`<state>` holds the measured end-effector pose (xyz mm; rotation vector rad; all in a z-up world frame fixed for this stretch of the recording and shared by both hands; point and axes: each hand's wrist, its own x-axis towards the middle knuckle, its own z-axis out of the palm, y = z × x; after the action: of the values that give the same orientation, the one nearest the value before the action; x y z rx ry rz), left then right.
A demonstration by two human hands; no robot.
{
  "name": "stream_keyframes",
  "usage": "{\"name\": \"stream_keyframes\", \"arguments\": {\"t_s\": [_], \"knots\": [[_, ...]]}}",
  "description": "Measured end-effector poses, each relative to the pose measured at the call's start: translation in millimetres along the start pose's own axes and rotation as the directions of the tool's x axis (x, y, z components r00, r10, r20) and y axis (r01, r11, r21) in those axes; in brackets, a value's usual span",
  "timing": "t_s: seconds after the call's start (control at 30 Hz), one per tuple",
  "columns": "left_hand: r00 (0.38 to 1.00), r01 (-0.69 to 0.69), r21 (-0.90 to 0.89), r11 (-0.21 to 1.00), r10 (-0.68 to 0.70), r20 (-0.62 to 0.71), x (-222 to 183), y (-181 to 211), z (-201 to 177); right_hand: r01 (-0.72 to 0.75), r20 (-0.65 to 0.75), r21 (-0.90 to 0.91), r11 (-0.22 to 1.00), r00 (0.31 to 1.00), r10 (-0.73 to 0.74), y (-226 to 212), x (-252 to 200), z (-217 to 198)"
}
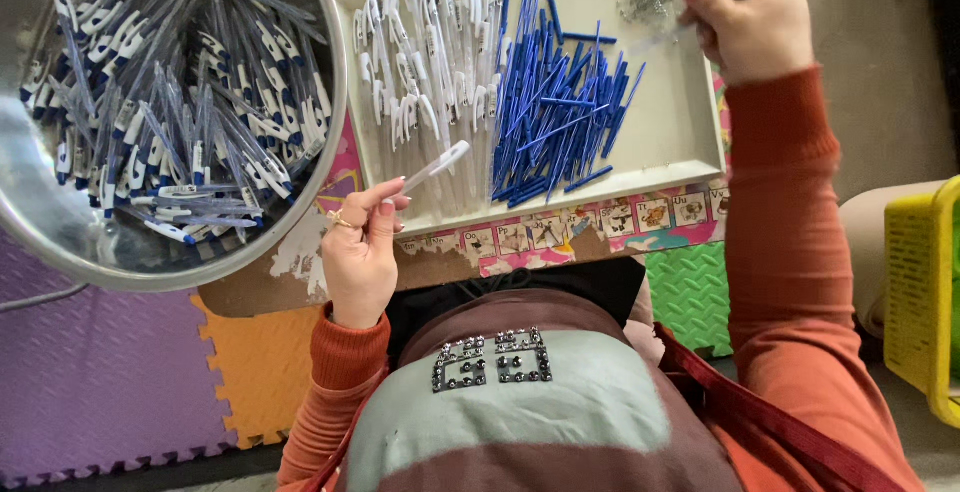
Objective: The person places blue ink tubes into white pen barrels by hand and then attaches pen caps.
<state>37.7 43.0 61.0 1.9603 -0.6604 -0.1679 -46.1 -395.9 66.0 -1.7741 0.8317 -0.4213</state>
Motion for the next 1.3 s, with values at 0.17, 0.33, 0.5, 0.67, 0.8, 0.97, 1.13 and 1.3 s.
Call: {"name": "stream_keyframes", "arguments": {"t_s": [0.17, 0.33, 0.5, 0.67, 0.8, 0.97, 1.13, 1.3], "knots": [[0.984, 0.168, -0.085, 0.982, -0.172, -0.047, -5.2, -1.5, 6.1, 0.005, 0.364, -0.435, 0.901, 0.915, 0.171, -37.2, -34.6, -1.4], [0.980, 0.166, -0.133, 0.977, -0.179, -0.089, -9.0, -17.3, 18.7, 0.231, 0.526, -0.481, 0.846, 0.848, 0.068, -32.2, -31.2, 40.2], [0.990, 0.084, -0.137, 0.987, -0.098, -0.103, -11.3, -22.0, 22.9, 0.392, 0.503, -0.479, 0.785, 0.856, -0.121, -49.0, -36.2, 52.0], [0.986, -0.038, 0.065, 0.997, 0.048, -0.161, -15.4, -26.2, 24.6, 0.412, 0.271, -0.277, 0.868, 0.900, -0.341, -19.1, -49.4, 21.6], [0.980, -0.119, 0.080, 0.990, 0.130, -0.148, -13.4, -21.6, 30.7, 0.193, 0.300, -0.432, 0.881, 0.952, -0.062, -2.6, -71.1, 16.5], [0.986, -0.106, 0.053, 0.993, 0.112, -0.122, -16.0, -23.1, 32.8, 0.221, 0.445, -0.600, 0.769, 0.891, 0.091, -6.7, -83.4, -2.3], [0.985, -0.109, 0.045, 0.993, 0.113, -0.128, -17.1, -27.0, 34.1, 0.408, 0.540, -0.682, 0.607, 0.841, 0.042, 53.4, -80.0, -22.0], [0.984, -0.103, 0.049, 0.993, 0.109, -0.138, -18.8, -28.6, 35.5, 0.529, 0.626, -0.666, 0.525, 0.780, 0.009, 58.1, -66.0, -19.5]]}}
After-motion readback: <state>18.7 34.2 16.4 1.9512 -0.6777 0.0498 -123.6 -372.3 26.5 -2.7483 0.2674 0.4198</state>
